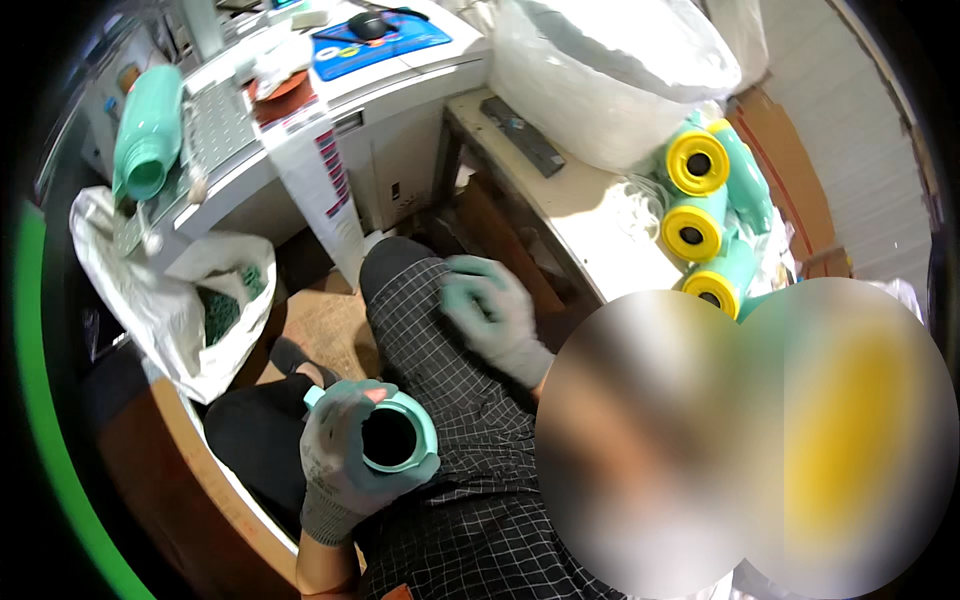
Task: The person sits on the floor and assembles teal water bottles by inserting small white components into the openings and screwing on yellow lids. They handle the bottles one at a time, placing the finished units on a nearby table.
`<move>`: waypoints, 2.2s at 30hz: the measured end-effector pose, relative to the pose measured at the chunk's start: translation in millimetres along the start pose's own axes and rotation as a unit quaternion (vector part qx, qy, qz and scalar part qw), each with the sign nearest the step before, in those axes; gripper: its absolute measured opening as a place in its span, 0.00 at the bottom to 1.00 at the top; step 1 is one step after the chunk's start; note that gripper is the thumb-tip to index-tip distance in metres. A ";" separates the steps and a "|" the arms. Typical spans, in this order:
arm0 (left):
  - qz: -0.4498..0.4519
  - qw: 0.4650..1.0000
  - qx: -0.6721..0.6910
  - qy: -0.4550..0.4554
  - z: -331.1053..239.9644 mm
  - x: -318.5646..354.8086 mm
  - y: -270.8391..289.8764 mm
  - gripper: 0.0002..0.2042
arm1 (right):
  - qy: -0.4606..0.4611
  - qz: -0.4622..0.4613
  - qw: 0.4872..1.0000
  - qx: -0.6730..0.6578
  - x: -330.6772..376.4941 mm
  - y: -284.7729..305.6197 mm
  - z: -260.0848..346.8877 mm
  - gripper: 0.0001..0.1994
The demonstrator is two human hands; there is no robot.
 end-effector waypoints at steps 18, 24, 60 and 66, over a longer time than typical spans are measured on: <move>0.076 0.995 -0.065 -0.030 -13.1 -35.4 -24.4 0.42 | -0.355 -0.224 0.893 0.159 50.8 191.0 -172.8 0.13; 0.018 0.991 -0.044 -0.125 -16.1 -34.4 -19.9 0.55 | -0.060 0.106 0.985 -0.119 12.9 36.9 27.3 0.06; 0.195 0.939 -0.280 -0.051 -18.7 -37.1 24.1 0.16 | 0.212 0.249 0.944 0.050 44.0 -35.6 151.0 0.18; 0.231 0.889 -0.359 -0.164 -26.0 -75.7 16.8 0.12 | 0.205 0.235 0.949 0.038 45.4 -32.2 148.1 0.16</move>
Point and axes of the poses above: each hand's wrist, its own x-axis away from the middle knuckle, its own y-axis out of the back of the hand, z = x × y, the point moved 8 cm from there along -x, towards the middle knuckle, and after that the axes turned 7 degrees about -y, right-handed, at the moved point
